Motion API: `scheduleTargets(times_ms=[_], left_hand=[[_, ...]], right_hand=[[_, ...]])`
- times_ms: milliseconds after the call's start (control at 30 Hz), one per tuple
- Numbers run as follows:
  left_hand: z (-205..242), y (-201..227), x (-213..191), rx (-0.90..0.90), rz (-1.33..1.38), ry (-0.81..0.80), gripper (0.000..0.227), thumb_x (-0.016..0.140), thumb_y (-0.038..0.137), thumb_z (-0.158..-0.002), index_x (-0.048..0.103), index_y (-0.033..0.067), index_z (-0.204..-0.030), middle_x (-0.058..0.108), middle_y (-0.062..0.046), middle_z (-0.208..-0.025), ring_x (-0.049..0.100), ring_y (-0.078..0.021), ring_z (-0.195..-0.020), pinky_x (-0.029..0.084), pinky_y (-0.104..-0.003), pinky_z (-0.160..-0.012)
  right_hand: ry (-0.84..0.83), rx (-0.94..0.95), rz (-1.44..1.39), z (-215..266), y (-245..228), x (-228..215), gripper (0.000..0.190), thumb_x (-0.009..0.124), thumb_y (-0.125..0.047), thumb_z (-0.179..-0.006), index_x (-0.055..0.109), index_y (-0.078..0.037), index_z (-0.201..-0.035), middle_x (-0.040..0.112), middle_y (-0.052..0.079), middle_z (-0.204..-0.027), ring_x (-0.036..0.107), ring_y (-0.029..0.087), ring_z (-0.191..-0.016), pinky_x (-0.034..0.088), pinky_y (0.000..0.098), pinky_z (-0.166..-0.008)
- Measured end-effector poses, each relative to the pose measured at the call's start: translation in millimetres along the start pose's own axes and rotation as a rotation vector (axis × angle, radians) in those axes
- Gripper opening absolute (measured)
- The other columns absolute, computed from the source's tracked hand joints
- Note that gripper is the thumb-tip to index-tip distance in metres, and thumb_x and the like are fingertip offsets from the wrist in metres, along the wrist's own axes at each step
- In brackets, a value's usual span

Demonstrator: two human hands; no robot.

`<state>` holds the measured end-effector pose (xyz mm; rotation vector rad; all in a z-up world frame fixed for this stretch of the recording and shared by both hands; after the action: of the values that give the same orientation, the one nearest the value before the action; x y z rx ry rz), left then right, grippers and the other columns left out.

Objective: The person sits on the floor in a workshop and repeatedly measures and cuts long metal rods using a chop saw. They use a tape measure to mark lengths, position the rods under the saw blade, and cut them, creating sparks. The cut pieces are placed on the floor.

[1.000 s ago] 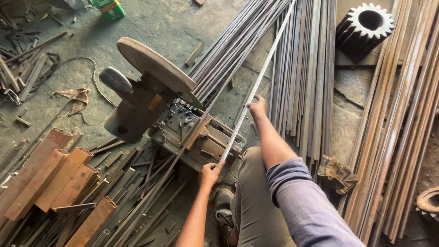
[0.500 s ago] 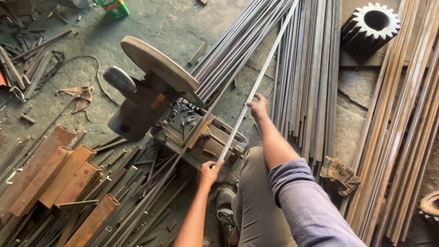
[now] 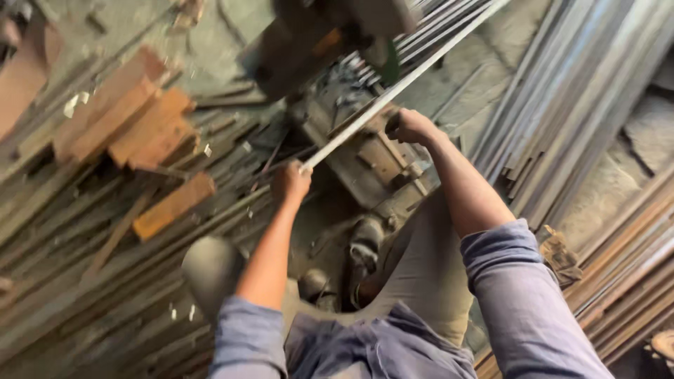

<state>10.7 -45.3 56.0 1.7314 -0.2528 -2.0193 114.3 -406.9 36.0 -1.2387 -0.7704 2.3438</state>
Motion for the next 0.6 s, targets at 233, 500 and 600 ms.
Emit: scheduleTargets(times_ms=[233,500,600], left_hand=[[3,-75,-46,-0.056,-0.043,0.046,0.026,0.080,0.039,-0.085,0.075,0.0136,-0.090,0.074,-0.013,-0.089,0.069,-0.0394,-0.087,0.053,-0.053,-0.072],[18,-124,-39,-0.089,-0.002,0.078,0.026,0.083,0.041,-0.082,0.076,0.0156,-0.088,0.073,-0.011,-0.091,0.069,-0.0368,-0.090,0.054,-0.050,-0.076],[16,-121,-39,-0.105,0.010,0.084,0.025,0.083,0.039,-0.081,0.076,0.0159,-0.088,0.075,-0.008,-0.094,0.069,-0.0351,-0.091,0.055,-0.050,-0.076]], right_hand=[[0.351,-0.019,0.449,0,-39,109,0.043,0.082,-0.046,-0.080,0.071,-0.007,-0.096,0.070,0.017,-0.104,0.065,0.037,-0.106,0.053,0.0512,-0.085],[0.497,-0.051,0.540,-4,-24,158,0.016,0.073,-0.021,-0.086,0.069,-0.013,-0.099,0.067,0.015,-0.107,0.065,0.035,-0.103,0.046,0.0522,-0.090],[0.515,0.000,0.319,-4,-35,151,0.013,0.073,-0.017,-0.087,0.068,-0.013,-0.098,0.071,0.011,-0.098,0.067,0.034,-0.095,0.048,0.0500,-0.084]])
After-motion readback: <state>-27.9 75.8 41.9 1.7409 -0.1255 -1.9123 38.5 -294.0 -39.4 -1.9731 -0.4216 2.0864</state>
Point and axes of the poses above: each hand's wrist, its own z-axis away from the middle knuckle, its own x-axis out of the palm, y = z × x, the point moved 3 cm from there along -z, towards the middle knuckle
